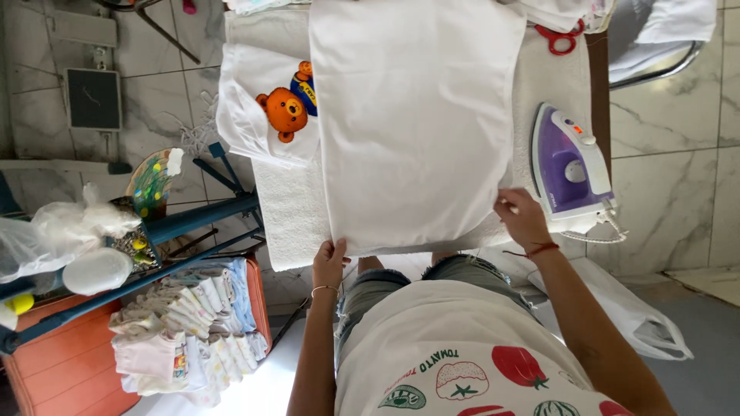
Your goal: Ironing and folding white fabric items with bear prints
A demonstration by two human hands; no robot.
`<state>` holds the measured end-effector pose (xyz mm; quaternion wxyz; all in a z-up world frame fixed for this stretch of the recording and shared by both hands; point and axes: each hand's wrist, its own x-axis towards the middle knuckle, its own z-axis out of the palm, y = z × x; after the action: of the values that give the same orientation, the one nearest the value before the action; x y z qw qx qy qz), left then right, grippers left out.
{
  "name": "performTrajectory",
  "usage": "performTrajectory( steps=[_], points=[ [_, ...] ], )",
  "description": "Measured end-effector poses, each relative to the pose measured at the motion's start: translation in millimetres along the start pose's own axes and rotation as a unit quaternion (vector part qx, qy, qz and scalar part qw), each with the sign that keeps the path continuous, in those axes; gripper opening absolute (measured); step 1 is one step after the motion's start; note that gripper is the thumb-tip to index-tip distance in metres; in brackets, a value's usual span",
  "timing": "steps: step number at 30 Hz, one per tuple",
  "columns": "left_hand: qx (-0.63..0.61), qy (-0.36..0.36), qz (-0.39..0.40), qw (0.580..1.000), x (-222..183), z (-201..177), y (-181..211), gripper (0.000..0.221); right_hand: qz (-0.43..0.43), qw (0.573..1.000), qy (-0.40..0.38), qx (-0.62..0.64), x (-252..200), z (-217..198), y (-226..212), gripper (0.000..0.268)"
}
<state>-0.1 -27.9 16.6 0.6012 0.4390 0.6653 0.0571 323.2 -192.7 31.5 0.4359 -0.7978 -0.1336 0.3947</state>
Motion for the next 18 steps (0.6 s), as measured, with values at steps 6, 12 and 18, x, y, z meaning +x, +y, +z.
performTrajectory(
  steps=[6, 12, 18],
  points=[
    [0.000, 0.006, 0.009, 1.000, -1, -2, -1, 0.029, -0.078, 0.945, -0.090, -0.305, -11, 4, -33, 0.026],
    [-0.019, 0.017, 0.012, 1.000, -1, -1, -5, 0.026, -0.066, 0.934, -0.086, -0.340, -9, -7, 18, 0.028],
    [0.002, 0.007, 0.009, 1.000, 8, -2, -14, 0.029, -0.031, 0.897, -0.105, -0.427, -4, 3, 0, 0.026]
  ],
)
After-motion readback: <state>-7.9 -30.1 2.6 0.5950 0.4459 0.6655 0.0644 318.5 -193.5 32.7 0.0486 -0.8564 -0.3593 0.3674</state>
